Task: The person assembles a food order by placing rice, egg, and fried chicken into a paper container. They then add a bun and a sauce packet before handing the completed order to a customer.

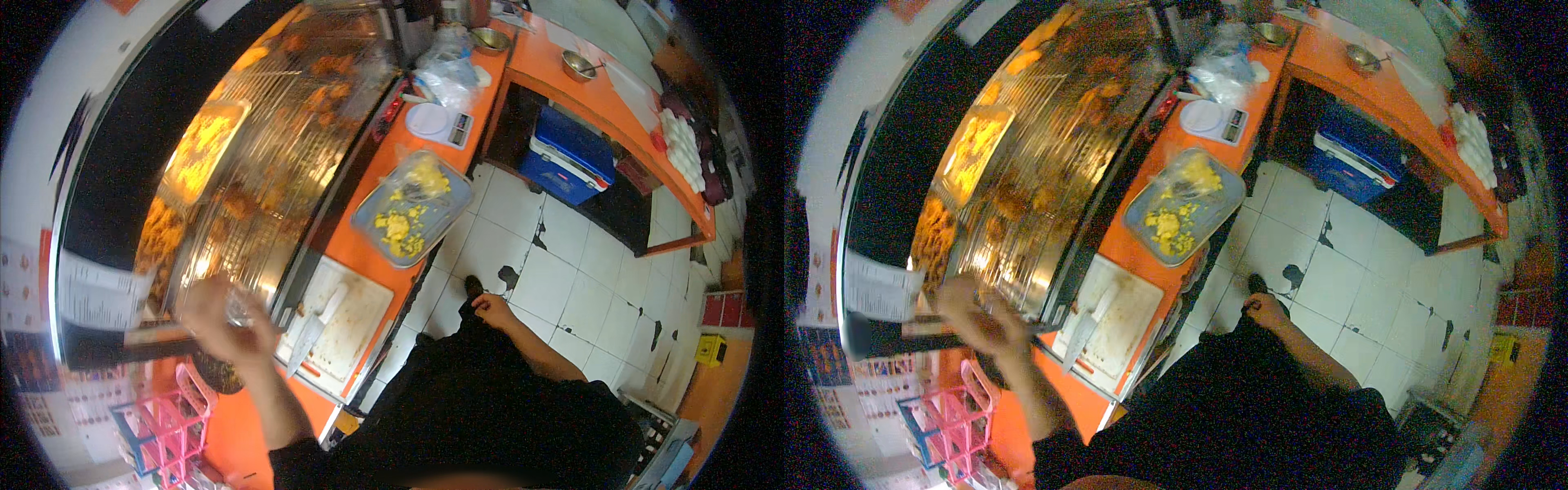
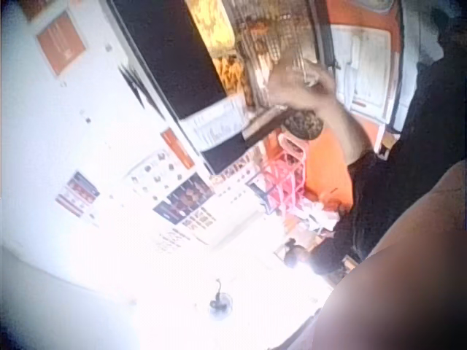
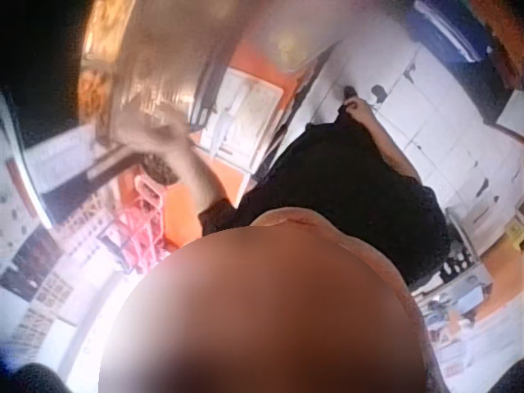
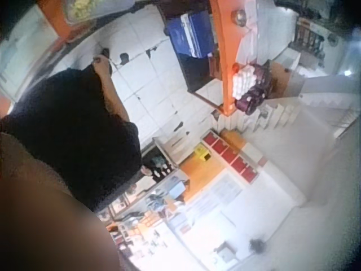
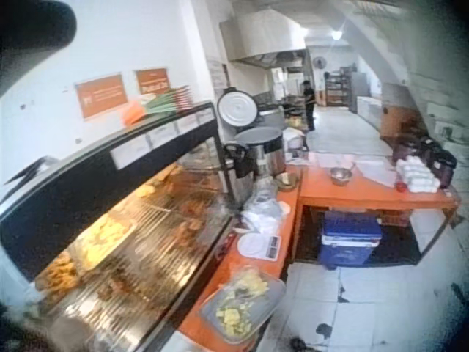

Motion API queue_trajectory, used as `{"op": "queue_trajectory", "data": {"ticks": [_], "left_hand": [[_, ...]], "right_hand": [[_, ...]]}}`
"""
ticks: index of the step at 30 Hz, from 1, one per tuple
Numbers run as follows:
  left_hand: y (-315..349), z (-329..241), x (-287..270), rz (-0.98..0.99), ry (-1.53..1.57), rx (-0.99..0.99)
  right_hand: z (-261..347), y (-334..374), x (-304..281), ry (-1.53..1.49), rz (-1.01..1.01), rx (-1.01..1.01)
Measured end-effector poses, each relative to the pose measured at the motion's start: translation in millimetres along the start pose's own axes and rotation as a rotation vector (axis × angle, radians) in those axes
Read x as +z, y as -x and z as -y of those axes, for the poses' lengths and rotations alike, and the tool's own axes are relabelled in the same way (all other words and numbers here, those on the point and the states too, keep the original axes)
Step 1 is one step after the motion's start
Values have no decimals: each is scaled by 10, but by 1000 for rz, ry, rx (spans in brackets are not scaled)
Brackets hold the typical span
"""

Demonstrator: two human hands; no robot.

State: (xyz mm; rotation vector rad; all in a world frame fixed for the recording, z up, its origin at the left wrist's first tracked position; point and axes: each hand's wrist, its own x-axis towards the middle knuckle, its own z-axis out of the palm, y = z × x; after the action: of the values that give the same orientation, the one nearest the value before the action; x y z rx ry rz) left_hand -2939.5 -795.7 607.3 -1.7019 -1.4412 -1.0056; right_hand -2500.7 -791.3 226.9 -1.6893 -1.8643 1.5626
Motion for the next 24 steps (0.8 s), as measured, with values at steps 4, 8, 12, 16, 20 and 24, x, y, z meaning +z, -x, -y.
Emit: {"op": "queue_trajectory", "data": {"ticks": [4, 8, 12, 16, 20, 24], "left_hand": [[746, -1063, 1231, 457, 351, -321], [1052, -2213, 2229, 615, 502, -482], [945, -2878, 3174, 836, 717, -512], [832, -3273, 3955, 1027, 773, -295], [1014, -3317, 4421, 1243, 813, -262], [1356, -3286, 4693, 1621, 629, -289]], "right_hand": [[-175, -288, -559, -235, 63, 131], [-267, -667, -1505, -166, 142, 189], [-735, -1018, -2443, 12, 29, 196], [-1705, -1225, -3121, -67, -42, 242], [-2531, -1056, -3105, 60, -78, 374], [-2993, -737, -2981, 211, 83, 376]]}}
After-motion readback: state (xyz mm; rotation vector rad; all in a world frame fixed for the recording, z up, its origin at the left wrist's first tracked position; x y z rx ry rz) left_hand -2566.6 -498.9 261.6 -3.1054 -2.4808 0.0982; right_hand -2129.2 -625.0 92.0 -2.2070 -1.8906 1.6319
